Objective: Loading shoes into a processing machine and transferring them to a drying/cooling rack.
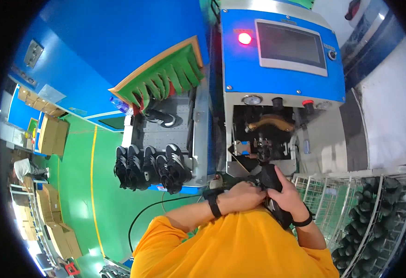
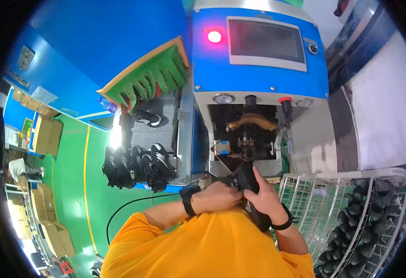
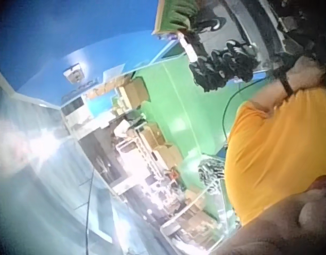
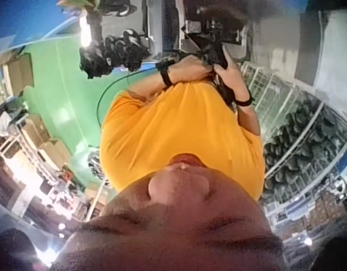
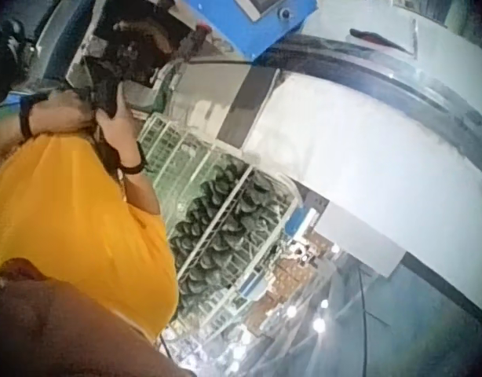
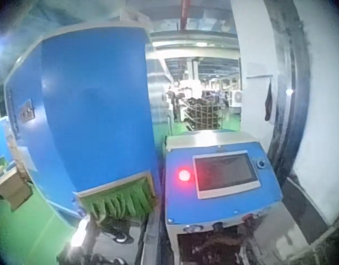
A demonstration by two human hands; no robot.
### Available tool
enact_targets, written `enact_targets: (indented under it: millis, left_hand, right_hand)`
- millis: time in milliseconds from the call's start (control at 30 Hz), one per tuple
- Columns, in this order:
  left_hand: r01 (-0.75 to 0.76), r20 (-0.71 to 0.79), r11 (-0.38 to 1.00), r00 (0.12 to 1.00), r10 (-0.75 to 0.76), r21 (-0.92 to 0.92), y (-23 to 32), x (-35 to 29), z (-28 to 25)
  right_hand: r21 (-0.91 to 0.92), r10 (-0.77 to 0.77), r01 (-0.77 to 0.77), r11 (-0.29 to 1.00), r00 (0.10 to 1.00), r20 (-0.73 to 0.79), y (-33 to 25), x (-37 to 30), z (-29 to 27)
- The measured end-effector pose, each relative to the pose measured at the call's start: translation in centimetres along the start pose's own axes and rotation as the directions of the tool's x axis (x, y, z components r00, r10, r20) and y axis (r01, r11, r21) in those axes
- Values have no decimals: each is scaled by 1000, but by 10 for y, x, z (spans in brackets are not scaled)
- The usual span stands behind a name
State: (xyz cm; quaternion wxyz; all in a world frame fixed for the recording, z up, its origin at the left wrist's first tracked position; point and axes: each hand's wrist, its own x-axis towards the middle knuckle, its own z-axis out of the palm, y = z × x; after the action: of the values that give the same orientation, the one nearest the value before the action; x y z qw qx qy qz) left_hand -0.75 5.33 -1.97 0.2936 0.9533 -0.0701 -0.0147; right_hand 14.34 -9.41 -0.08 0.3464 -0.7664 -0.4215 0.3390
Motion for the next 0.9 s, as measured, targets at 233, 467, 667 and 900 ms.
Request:
enact_targets:
  millis: [233, 467, 667, 900]
  left_hand:
    - [-155, -142, 917, 984, 110, -368, 19, -3, -2]
    - [325, -153, 858, 898, -411, -398, -3, -19, 9]
    - [326, -199, 848, 878, -435, -418, -18, -36, 21]
    - [375, -251, 823, 825, -506, -428, -36, -46, 21]
  right_hand:
    - [966, 335, -259, 10, 911, 241, 53, -5, -4]
    - [676, 251, -28, 736, 939, -234, 37, 19, -23]
    - [273, 167, -62, 960, 910, -379, 8, 72, -29]
    - [-565, 198, -357, 744, 925, -324, -17, 126, 14]
